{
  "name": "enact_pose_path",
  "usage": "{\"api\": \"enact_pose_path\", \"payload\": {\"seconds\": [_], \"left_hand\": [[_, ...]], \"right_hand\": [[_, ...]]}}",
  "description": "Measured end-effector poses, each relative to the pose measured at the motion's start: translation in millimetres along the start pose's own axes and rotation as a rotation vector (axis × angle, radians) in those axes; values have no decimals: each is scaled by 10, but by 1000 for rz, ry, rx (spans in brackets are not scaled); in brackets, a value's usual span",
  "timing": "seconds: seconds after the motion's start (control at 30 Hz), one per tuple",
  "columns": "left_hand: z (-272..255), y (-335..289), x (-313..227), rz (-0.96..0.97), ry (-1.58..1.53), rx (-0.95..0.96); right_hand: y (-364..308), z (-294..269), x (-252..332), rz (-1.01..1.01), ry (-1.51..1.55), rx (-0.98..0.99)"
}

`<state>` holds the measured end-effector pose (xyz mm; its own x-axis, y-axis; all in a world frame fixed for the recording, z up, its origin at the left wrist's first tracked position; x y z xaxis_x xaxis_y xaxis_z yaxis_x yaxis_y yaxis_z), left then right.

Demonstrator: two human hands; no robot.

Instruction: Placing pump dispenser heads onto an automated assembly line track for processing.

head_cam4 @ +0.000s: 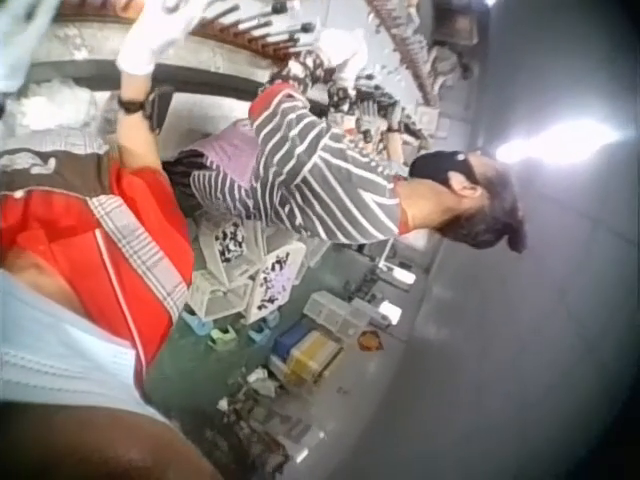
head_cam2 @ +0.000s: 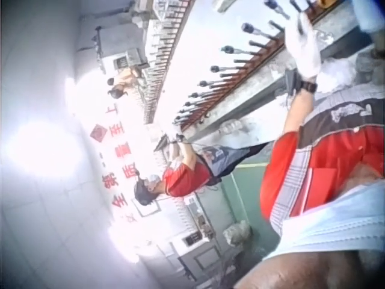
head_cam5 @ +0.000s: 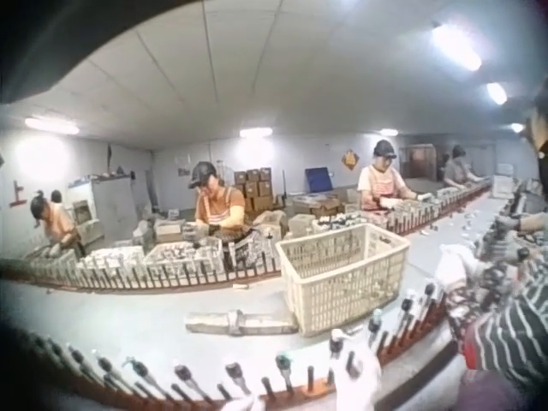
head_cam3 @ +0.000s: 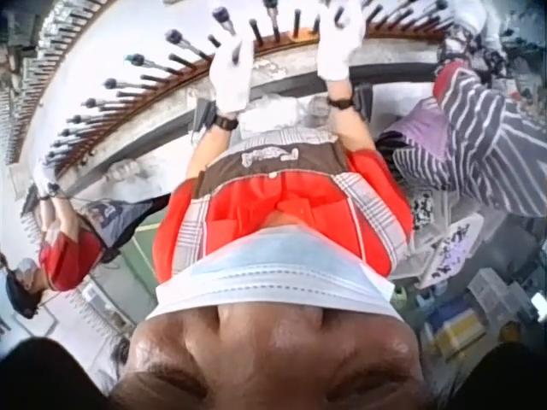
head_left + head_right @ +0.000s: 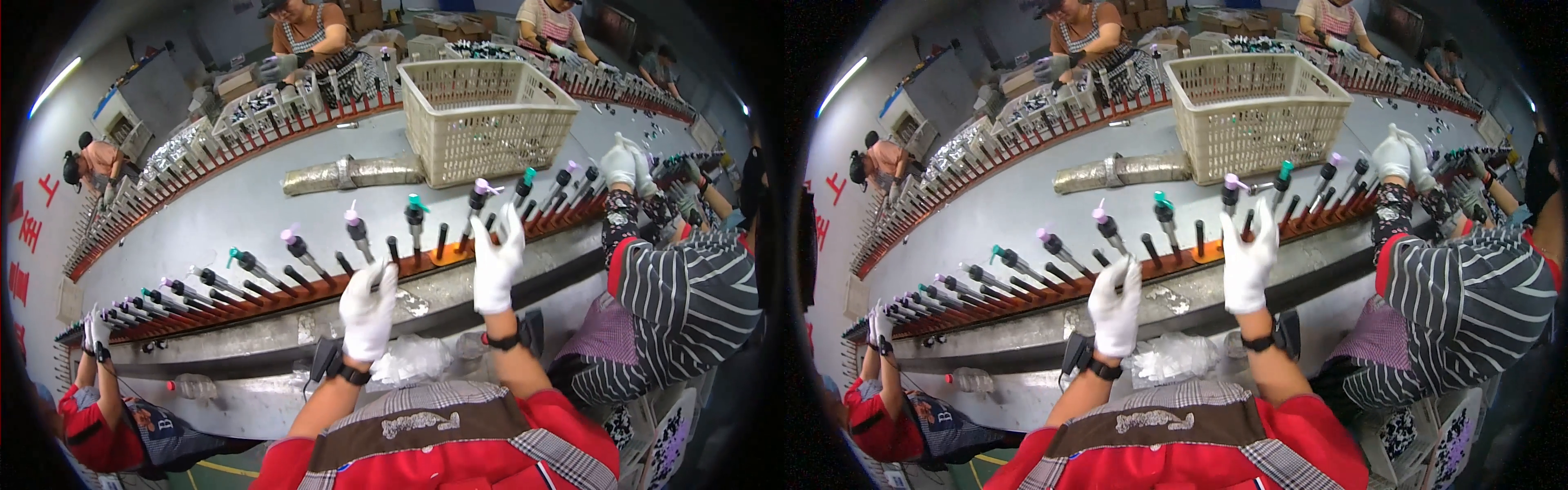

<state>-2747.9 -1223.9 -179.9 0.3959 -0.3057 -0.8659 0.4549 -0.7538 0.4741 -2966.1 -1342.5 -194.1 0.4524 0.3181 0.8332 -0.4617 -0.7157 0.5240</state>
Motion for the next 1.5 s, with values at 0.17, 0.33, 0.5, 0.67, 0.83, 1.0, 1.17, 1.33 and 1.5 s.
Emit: {"api": "enact_pose_path", "payload": {"seconds": [0.17, 0.33, 0.5, 0.67, 0.83, 1.0, 1.17, 1.33, 1.5], "left_hand": [[694, 751, 315, -128, -352, -195], [601, 964, 546, -320, -511, -107], [-105, 550, 87, -25, 493, -179], [681, 109, 42, -231, 28, 174], [1482, 524, 165, -146, -5, 275], [1438, 821, 243, -150, -75, 106], [979, 829, 189, 14, 217, 171], [538, 657, -116, 198, 614, -41], [970, 446, -10, -219, 50, 253]], "right_hand": [[161, 1099, 88, 142, 353, 527], [46, 1135, 20, 32, 299, 561], [11, 432, 203, -153, 5, 662], [338, -387, -1033, 121, 41, 180], [586, 464, -876, 200, 281, 452], [527, 881, -747, 301, 297, 462], [343, 920, -495, 144, 361, 509], [360, 366, -535, 99, 236, 469], [511, -285, -1035, 399, 277, 115]]}}
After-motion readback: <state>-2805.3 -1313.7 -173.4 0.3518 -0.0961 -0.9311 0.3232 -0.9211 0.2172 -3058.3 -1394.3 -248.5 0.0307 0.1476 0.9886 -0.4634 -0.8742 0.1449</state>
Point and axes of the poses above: each hand's wrist, its own y-axis towards the middle knuckle, its own z-axis out of the palm, x = y × z, the point moved 6 cm from there along y, towards the middle knuckle, and after that the axes turned 14 degrees about -y, right-handed, at the moved point
